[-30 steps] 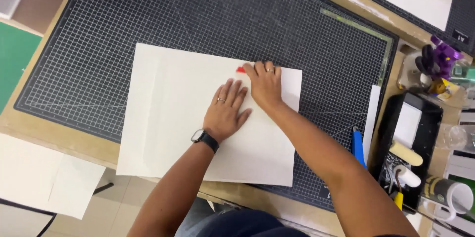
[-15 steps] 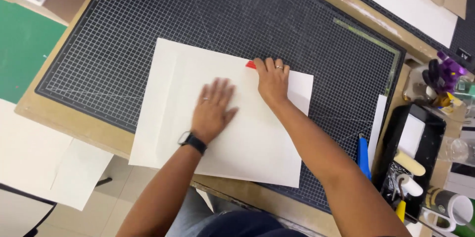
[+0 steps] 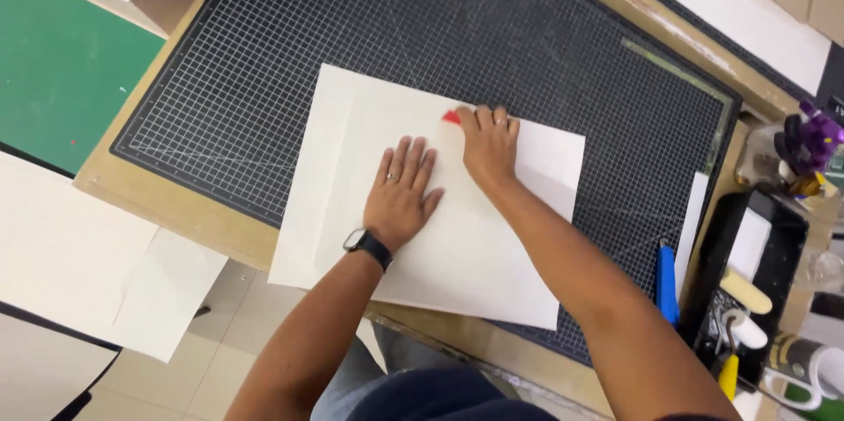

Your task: Smoothing a sheet of paper onto a cardboard base using a squeegee and applying adhesive to cardboard strips.

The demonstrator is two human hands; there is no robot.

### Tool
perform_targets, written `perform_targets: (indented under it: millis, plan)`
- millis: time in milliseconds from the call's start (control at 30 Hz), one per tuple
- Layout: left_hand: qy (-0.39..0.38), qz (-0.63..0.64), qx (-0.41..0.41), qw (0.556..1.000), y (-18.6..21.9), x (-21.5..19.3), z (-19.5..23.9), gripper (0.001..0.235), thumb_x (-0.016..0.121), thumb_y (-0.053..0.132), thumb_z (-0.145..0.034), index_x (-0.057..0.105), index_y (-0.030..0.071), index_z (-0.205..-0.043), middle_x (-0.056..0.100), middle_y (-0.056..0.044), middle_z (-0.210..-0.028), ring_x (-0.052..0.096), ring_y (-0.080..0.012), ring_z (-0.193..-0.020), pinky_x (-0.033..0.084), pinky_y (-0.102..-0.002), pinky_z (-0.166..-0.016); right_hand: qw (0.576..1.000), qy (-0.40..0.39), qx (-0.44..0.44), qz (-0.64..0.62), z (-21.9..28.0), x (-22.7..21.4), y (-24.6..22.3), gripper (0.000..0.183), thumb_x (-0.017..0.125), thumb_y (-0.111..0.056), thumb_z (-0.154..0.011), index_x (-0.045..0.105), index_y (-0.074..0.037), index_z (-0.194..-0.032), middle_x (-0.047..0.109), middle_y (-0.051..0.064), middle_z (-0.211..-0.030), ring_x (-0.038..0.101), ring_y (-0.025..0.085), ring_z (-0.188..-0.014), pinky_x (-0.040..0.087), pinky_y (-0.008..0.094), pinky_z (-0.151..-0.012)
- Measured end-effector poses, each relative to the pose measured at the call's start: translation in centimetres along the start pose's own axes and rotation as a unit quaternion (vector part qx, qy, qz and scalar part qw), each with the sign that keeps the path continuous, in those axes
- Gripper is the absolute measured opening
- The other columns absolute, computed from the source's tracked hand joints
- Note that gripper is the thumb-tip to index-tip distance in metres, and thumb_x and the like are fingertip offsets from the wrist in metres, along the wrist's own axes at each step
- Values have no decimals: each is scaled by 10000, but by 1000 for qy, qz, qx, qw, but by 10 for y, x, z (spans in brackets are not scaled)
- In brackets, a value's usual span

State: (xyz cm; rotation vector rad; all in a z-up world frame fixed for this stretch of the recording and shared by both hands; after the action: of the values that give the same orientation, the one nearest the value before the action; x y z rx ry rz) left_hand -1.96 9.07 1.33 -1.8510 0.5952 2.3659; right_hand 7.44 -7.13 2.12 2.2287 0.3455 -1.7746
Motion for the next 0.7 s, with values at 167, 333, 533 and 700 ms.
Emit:
perform_targets:
  millis: [167,333,533,700]
  plan:
    - [21,23,20,999,-4,-10,5,683,234,547,-1081,217,160,-1643,127,-87,-1735,28,-298,-1596,-16,-452,-1305,1000,5,24,-2,-9,13,-27,286,525,-141,-1023,599,-217,-1288,596,62,-1007,563,315,-1042,393,490,-860]
    - [25,20,57,998,-3,2,7,686,256,531,-1074,240,130,-1630,151,-92,-1729,39,-288,-1597,1,-429,-1314,1000,7,24,-2,-26,18,-40,293,499,-145,-1028,598,-219,-1293,586,40,-993,564,296,-1027,393,476,-845]
    - [10,21,71,997,-1,1,6,693,272,528,-1066,246,110,-1619,143,-118,-1724,22,-307,-1596,-9,-442,-1314,1000,-11,2,-10,-37,20,-55,259,479,-228,-1050,615,-231,-1270,597,56,-1025,559,311,-1066,396,507,-871]
    - [15,11,69,997,-2,-1,5,678,266,534,-1064,295,113,-1595,214,-114,-1698,32,-304,-1595,-11,-434,-1313,999,-31,5,-15,-45,11,-73,279,496,-242,-1037,579,-256,-1303,587,28,-1021,556,296,-1076,410,496,-877]
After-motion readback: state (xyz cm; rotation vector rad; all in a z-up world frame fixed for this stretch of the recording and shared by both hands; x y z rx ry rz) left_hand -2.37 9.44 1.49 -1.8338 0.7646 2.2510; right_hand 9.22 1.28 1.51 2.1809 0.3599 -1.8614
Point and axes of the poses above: each hand's wrist, its own z-axis away from the middle knuckle, its own x-axis out of the palm, y = z × x, the point moved 4 cm from there along -z, towards the middle knuckle
